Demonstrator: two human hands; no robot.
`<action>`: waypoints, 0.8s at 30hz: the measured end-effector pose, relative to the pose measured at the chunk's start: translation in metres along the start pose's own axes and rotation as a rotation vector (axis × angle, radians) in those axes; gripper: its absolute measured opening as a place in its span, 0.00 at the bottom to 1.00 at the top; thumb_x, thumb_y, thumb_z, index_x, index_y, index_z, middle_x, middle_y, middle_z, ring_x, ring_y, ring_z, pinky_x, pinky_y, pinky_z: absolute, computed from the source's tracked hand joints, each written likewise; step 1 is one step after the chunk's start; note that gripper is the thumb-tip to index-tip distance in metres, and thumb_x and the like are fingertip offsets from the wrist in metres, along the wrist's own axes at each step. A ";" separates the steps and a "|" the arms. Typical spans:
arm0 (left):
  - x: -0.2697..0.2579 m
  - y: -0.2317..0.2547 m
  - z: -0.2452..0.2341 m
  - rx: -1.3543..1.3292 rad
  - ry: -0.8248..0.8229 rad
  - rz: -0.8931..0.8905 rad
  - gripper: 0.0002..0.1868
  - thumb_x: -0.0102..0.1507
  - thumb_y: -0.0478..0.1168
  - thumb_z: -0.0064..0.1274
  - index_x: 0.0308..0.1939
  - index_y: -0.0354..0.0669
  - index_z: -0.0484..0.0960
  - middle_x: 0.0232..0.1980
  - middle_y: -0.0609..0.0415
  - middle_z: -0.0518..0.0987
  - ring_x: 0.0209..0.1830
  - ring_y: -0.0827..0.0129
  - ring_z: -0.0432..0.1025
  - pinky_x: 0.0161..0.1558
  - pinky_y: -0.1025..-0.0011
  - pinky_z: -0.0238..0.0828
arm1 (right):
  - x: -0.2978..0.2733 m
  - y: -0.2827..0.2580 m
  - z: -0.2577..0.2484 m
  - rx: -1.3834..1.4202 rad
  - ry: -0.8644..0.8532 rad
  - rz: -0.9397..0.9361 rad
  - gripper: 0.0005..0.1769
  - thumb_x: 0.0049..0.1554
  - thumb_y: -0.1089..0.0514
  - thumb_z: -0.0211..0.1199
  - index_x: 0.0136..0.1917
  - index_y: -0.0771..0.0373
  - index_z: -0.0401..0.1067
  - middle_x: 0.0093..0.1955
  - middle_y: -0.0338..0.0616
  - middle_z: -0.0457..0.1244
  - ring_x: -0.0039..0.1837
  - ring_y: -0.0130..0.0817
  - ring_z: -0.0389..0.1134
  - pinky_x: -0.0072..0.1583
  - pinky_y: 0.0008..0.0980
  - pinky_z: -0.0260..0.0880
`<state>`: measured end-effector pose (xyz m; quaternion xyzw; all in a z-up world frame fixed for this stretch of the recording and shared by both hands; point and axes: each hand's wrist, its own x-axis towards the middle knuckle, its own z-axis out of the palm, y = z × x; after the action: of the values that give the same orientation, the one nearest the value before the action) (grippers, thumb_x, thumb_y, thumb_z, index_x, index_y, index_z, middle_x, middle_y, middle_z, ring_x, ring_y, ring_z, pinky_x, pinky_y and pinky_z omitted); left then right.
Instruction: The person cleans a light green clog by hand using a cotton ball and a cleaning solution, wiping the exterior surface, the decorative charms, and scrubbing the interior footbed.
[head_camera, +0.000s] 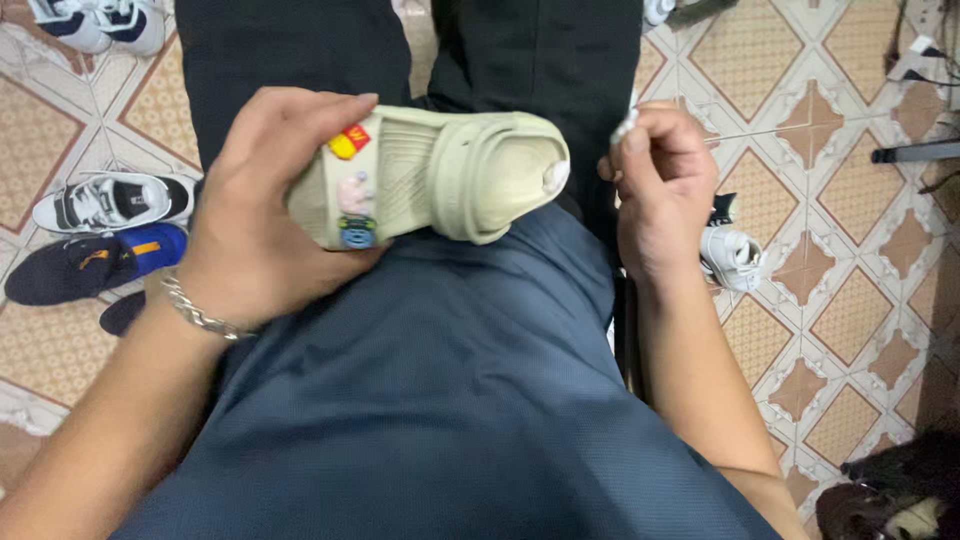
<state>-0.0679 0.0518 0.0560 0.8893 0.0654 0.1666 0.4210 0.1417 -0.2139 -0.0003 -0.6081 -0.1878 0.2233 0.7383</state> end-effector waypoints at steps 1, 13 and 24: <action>0.002 -0.003 -0.005 -0.013 -0.038 -0.007 0.47 0.46 0.32 0.74 0.69 0.41 0.74 0.64 0.45 0.73 0.66 0.53 0.71 0.66 0.63 0.71 | -0.001 0.000 0.001 0.077 0.001 0.048 0.01 0.72 0.65 0.60 0.57 0.63 0.69 0.49 0.41 0.62 0.45 0.25 0.63 0.52 0.27 0.67; 0.060 -0.066 -0.055 -0.325 -0.123 -0.153 0.24 0.59 0.36 0.60 0.60 0.36 0.79 0.53 0.49 0.80 0.56 0.63 0.77 0.58 0.70 0.75 | 0.057 0.003 -0.003 -0.164 0.010 -0.069 0.04 0.70 0.67 0.60 0.54 0.67 0.66 0.60 0.58 0.67 0.57 0.42 0.73 0.59 0.38 0.76; 0.180 -0.370 0.006 -0.041 0.262 -0.540 0.22 0.56 0.42 0.68 0.51 0.39 0.81 0.48 0.47 0.80 0.49 0.60 0.76 0.51 0.65 0.75 | 0.152 0.027 0.027 -0.336 0.095 -0.231 0.05 0.71 0.71 0.58 0.52 0.70 0.62 0.58 0.62 0.65 0.52 0.39 0.72 0.54 0.33 0.77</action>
<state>0.1116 0.3297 -0.1891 0.8019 0.3499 0.1632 0.4559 0.2508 -0.1029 -0.0204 -0.7070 -0.2560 0.0739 0.6551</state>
